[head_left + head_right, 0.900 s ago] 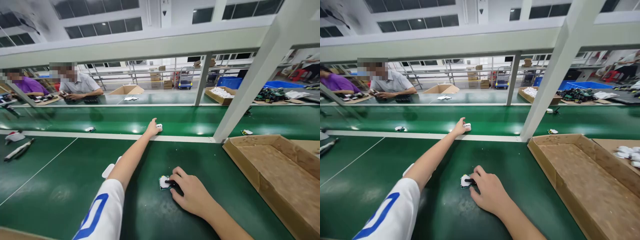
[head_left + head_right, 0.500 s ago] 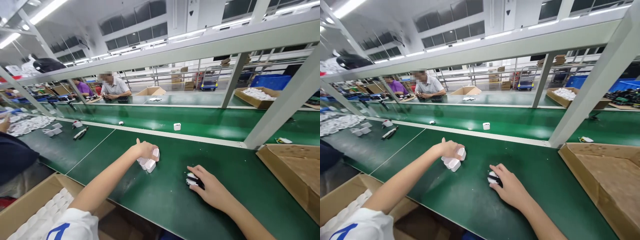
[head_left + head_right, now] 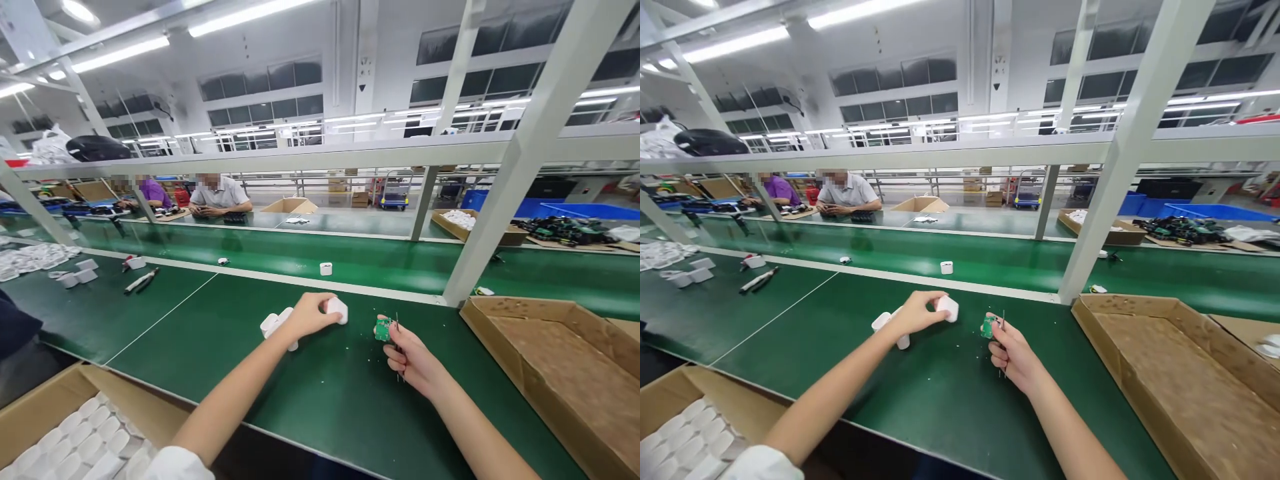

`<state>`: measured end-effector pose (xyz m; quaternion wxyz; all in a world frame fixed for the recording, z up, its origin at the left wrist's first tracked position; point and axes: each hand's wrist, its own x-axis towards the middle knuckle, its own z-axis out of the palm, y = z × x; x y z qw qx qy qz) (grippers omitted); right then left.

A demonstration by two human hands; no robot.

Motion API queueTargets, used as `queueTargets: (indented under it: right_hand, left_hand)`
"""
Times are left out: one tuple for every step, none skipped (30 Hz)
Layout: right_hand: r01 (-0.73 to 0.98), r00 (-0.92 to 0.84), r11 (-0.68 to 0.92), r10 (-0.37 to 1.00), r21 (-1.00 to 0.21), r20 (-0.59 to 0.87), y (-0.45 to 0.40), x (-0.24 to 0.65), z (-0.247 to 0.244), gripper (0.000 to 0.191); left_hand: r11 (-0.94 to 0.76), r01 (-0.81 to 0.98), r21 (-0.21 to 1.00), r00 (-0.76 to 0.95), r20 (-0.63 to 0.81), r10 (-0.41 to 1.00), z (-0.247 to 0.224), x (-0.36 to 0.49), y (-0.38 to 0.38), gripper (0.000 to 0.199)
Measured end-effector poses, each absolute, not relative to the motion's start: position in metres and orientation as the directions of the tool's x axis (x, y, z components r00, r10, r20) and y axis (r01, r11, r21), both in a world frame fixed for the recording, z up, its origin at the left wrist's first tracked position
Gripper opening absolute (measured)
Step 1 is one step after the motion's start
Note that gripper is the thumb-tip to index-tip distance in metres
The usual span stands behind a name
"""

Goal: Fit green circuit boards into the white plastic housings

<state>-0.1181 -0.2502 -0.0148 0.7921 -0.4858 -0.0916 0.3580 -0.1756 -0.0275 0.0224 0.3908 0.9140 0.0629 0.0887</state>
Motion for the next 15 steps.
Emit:
queueTargets:
  right_hand:
    - [-0.481, 0.723, 0.292, 0.666, -0.827, -0.185, -0.250, -0.120, -0.014, 0.041]
    - [-0.482, 0.722, 0.314, 0.672, -0.818, -0.167, -0.251, -0.121, -0.013, 0.043]
    - [-0.478, 0.728, 0.338, 0.669, -0.811, -0.150, -0.251, -0.121, -0.012, 0.044]
    - [-0.466, 0.741, 0.362, 0.658, -0.807, -0.133, -0.252, -0.121, -0.010, 0.044]
    - [-0.450, 0.759, 0.385, 0.640, -0.806, -0.118, -0.254, -0.120, -0.008, 0.044]
    - [-0.434, 0.776, 0.402, 0.622, -0.806, -0.107, -0.255, -0.119, -0.007, 0.043]
    - [-0.423, 0.788, 0.411, 0.607, -0.807, -0.104, -0.256, -0.118, -0.006, 0.042]
    - [-0.422, 0.793, 0.411, 0.600, -0.808, -0.109, -0.257, -0.116, -0.006, 0.042]
    - [-0.427, 0.794, 0.408, 0.597, -0.807, -0.118, -0.258, -0.116, -0.006, 0.042]
    - [-0.435, 0.792, 0.404, 0.597, -0.805, -0.128, -0.258, -0.115, -0.007, 0.043]
    - [-0.443, 0.788, 0.399, 0.601, -0.803, -0.136, -0.258, -0.116, -0.008, 0.045]
    - [-0.446, 0.784, 0.393, 0.606, -0.804, -0.139, -0.257, -0.117, -0.010, 0.046]
    - [-0.446, 0.779, 0.387, 0.611, -0.807, -0.138, -0.257, -0.118, -0.011, 0.046]
    - [-0.444, 0.775, 0.378, 0.618, -0.813, -0.136, -0.256, -0.120, -0.011, 0.045]
    - [-0.437, 0.773, 0.370, 0.620, -0.820, -0.132, -0.255, -0.120, -0.011, 0.044]
  left_hand:
    - [-0.634, 0.024, 0.773, 0.979, 0.111, 0.172, 0.018, -0.174, -0.043, 0.027]
    - [-0.587, 0.010, 0.809, 0.981, 0.105, 0.162, 0.014, -0.172, -0.058, 0.032]
    - [-0.529, 0.005, 0.849, 0.984, 0.091, 0.155, 0.010, -0.170, -0.071, 0.036]
    - [-0.436, 0.005, 0.900, 0.987, 0.065, 0.145, 0.007, -0.168, -0.083, 0.041]
    - [-0.305, 0.005, 0.952, 0.991, 0.035, 0.126, 0.003, -0.166, -0.092, 0.046]
    - [-0.150, -0.002, 0.989, 0.995, 0.018, 0.103, 0.000, -0.164, -0.100, 0.053]
    - [0.005, -0.020, 1.000, 0.996, 0.019, 0.082, -0.004, -0.163, -0.104, 0.061]
    - [0.131, -0.047, 0.990, 0.997, 0.038, 0.072, -0.007, -0.162, -0.107, 0.068]
    - [0.205, -0.080, 0.976, 0.995, 0.066, 0.072, -0.011, -0.161, -0.109, 0.072]
    - [0.218, -0.115, 0.969, 0.992, 0.099, 0.081, -0.015, -0.162, -0.109, 0.074]
    - [0.208, -0.139, 0.968, 0.988, 0.122, 0.090, -0.018, -0.162, -0.110, 0.072]
    - [0.192, -0.144, 0.971, 0.987, 0.128, 0.092, -0.022, -0.163, -0.110, 0.069]
    - [0.180, -0.130, 0.975, 0.989, 0.116, 0.088, -0.025, -0.164, -0.110, 0.065]
    - [0.175, -0.108, 0.979, 0.992, 0.094, 0.088, -0.027, -0.165, -0.110, 0.062]
    - [0.178, -0.082, 0.981, 0.993, 0.066, 0.094, -0.030, -0.165, -0.110, 0.062]
